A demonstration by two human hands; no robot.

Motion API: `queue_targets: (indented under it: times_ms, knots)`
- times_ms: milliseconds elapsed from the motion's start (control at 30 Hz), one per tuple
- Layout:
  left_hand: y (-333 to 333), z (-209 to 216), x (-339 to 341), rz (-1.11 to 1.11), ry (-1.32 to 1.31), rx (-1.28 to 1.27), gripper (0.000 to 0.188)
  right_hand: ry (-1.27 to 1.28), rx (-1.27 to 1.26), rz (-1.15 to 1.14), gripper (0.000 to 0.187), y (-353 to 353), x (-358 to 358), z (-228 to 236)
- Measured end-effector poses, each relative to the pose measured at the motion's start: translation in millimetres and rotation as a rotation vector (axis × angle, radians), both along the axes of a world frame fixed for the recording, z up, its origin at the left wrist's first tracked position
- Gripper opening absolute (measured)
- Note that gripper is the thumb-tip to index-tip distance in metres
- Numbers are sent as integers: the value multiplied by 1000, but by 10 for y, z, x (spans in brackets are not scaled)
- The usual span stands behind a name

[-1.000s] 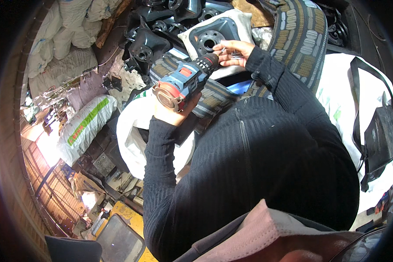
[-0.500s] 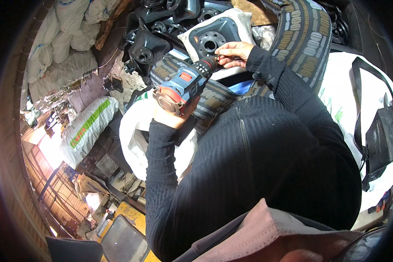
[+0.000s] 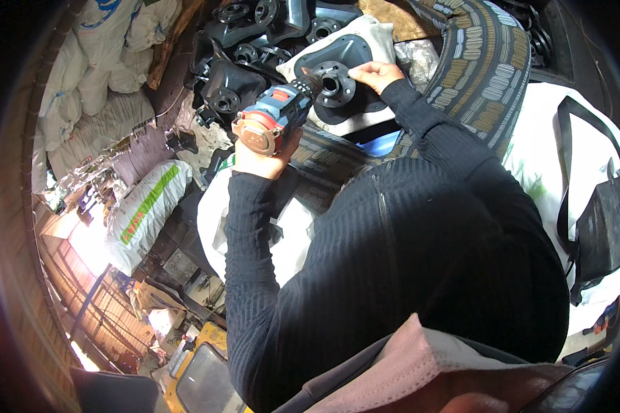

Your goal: The person uses a cordless drill to make holes in black plastic parts. They pick up each part, position it, drill a hole, and place it aside, repeating this process for several items.

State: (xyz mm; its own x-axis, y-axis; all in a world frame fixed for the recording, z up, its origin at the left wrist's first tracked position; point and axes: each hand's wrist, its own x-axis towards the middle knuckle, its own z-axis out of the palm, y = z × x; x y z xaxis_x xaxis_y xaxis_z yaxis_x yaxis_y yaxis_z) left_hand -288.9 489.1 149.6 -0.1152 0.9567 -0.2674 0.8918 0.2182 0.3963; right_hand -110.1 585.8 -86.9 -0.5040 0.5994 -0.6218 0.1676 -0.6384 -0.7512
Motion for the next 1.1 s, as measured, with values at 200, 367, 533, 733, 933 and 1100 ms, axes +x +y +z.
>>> queue_targets:
  times_ms: [200,367,533,733,933,1100]
  knots:
    - [117,-202,-81,170,-20,-305,45,-174,79,183,41,102,-20,216]
    - [288,-210,-171,40,5,-335,56,-141,-4,196,39,66,-73,154]
    - [361,-215,-246,-157,116,-429,57,-101,-56,268,31,67,-112,112]
    - [307,-365,-384,-208,200,-451,52,-77,-31,344,22,159,-129,214]
    - [445,-352,-252,-170,156,-529,39,-48,-6,393,23,214,-85,210]
    - [546,-421,-197,-258,214,-517,47,-61,133,435,28,323,-61,309]
